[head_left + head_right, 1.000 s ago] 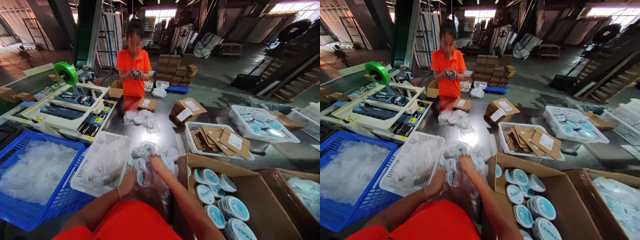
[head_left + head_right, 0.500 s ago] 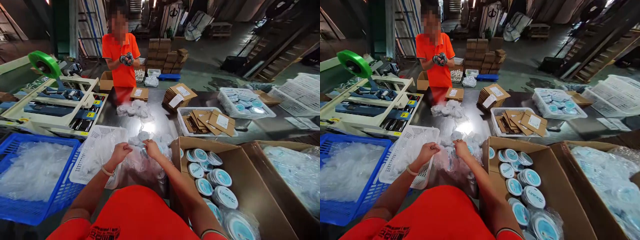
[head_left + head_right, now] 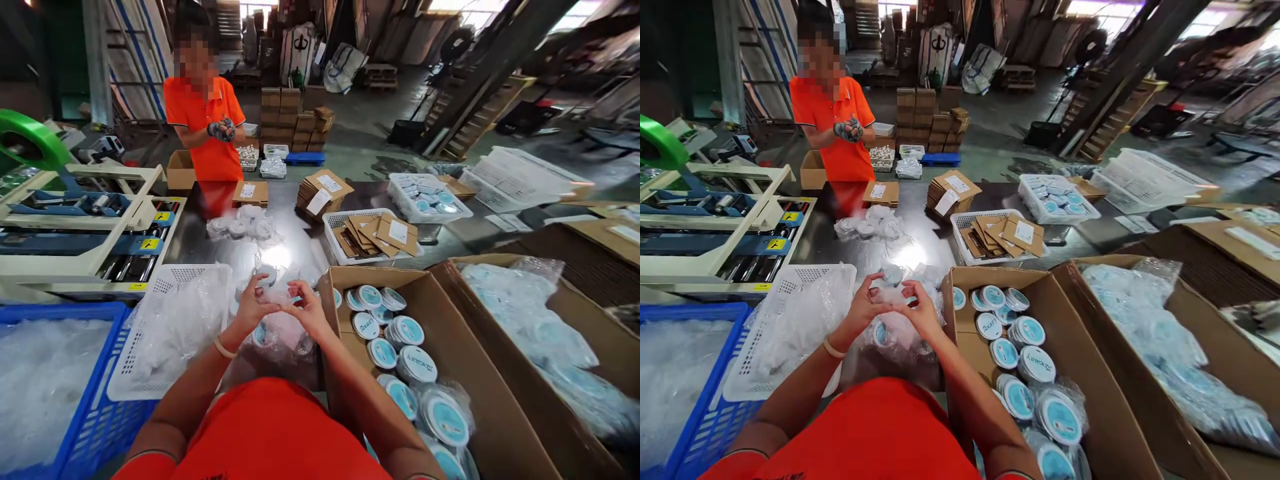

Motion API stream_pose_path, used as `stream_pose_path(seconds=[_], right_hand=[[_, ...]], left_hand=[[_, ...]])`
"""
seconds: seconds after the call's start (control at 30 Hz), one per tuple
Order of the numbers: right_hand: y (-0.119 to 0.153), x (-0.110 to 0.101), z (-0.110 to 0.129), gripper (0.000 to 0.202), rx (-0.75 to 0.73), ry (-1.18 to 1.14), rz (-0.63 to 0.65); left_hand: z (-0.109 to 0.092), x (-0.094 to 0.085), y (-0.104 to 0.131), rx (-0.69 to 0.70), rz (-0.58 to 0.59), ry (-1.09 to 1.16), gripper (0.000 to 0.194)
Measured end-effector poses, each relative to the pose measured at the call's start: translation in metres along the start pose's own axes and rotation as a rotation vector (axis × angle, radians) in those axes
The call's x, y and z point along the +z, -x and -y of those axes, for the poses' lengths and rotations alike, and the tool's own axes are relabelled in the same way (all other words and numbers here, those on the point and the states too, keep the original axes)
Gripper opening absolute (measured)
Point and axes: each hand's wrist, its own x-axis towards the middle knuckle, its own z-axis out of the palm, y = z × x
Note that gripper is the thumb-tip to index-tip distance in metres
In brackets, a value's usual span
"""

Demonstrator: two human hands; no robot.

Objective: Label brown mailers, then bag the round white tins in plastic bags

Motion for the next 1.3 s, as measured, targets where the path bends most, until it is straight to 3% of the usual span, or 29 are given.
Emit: stream_pose_path(seconds=[0.07,0.17,0.3,0.37,0.43,0.5,0.57,0.6,0.67,0.77,0.83,0.9,0.97,1.0,1.07,1.1,1.17,1.23,1.3], right_hand=[[0.004,-0.004,0.001,0.038,0.003,0.023,0.008],[0.006,-0.015,0.004,0.043,-0.017,0.062,-0.009],[0.007,-0.031,0.007,0.047,-0.059,0.139,0.063],[0.008,-0.033,0.008,0.047,-0.088,0.193,0.110],[0.011,-0.031,0.007,0.044,-0.158,0.297,0.046],[0.018,-0.026,0.006,0.037,-0.252,0.461,-0.161],[0.029,-0.018,0.005,0.032,-0.289,0.594,-0.376],[0.036,-0.013,0.004,0.032,-0.262,0.607,-0.414],[0.047,-0.003,0.001,0.037,-0.137,0.494,-0.327],[0.057,0.010,-0.003,0.052,0.048,0.129,-0.122],[0.057,0.011,-0.006,0.055,0.101,-0.053,-0.109],[0.050,-0.001,-0.010,0.053,0.121,-0.117,-0.085],[0.036,-0.028,-0.016,0.050,0.128,-0.096,-0.077],[0.028,-0.046,-0.020,0.048,0.133,-0.063,-0.130],[0.009,-0.087,-0.031,0.044,0.187,0.086,-0.371],[0.000,-0.105,-0.038,0.041,0.258,0.220,-0.525],[-0.014,-0.132,-0.053,0.036,0.453,0.474,-0.631],[-0.021,-0.140,-0.069,0.031,0.574,0.593,-0.583],[-0.022,-0.135,-0.080,0.028,0.573,0.605,-0.515]], left_hand=[[0.006,0.004,-0.001,0.056,0.059,-0.075,0.081],[0.004,-0.001,-0.003,0.107,0.194,-0.249,0.046],[-0.017,-0.015,-0.005,0.220,0.263,-0.551,0.035],[-0.025,-0.016,-0.005,0.188,0.401,-0.515,0.033],[-0.025,-0.012,-0.004,0.038,0.508,-0.378,0.035],[-0.018,-0.005,-0.002,-0.102,0.451,-0.241,0.039],[-0.009,0.004,0.003,-0.143,0.315,-0.153,0.045],[-0.005,0.009,0.007,-0.137,0.255,-0.137,0.047],[0.003,0.018,0.015,-0.105,0.189,-0.159,0.047],[0.011,0.028,0.024,-0.071,0.148,-0.196,0.045],[0.014,0.030,0.025,-0.086,0.109,-0.115,0.045],[0.013,0.024,0.021,-0.098,0.050,-0.003,0.047],[0.008,0.014,0.015,-0.052,-0.008,0.035,0.044],[0.004,0.007,0.013,-0.001,-0.017,0.004,0.038],[-0.004,-0.006,0.009,0.154,-0.003,-0.172,0.023],[-0.006,-0.011,0.009,0.236,0.020,-0.311,0.018],[-0.002,-0.014,0.014,0.352,0.113,-0.618,0.016],[0.012,-0.010,0.022,0.362,0.256,-0.867,0.019],[0.034,-0.001,0.031,0.291,0.366,-1.018,0.023]])
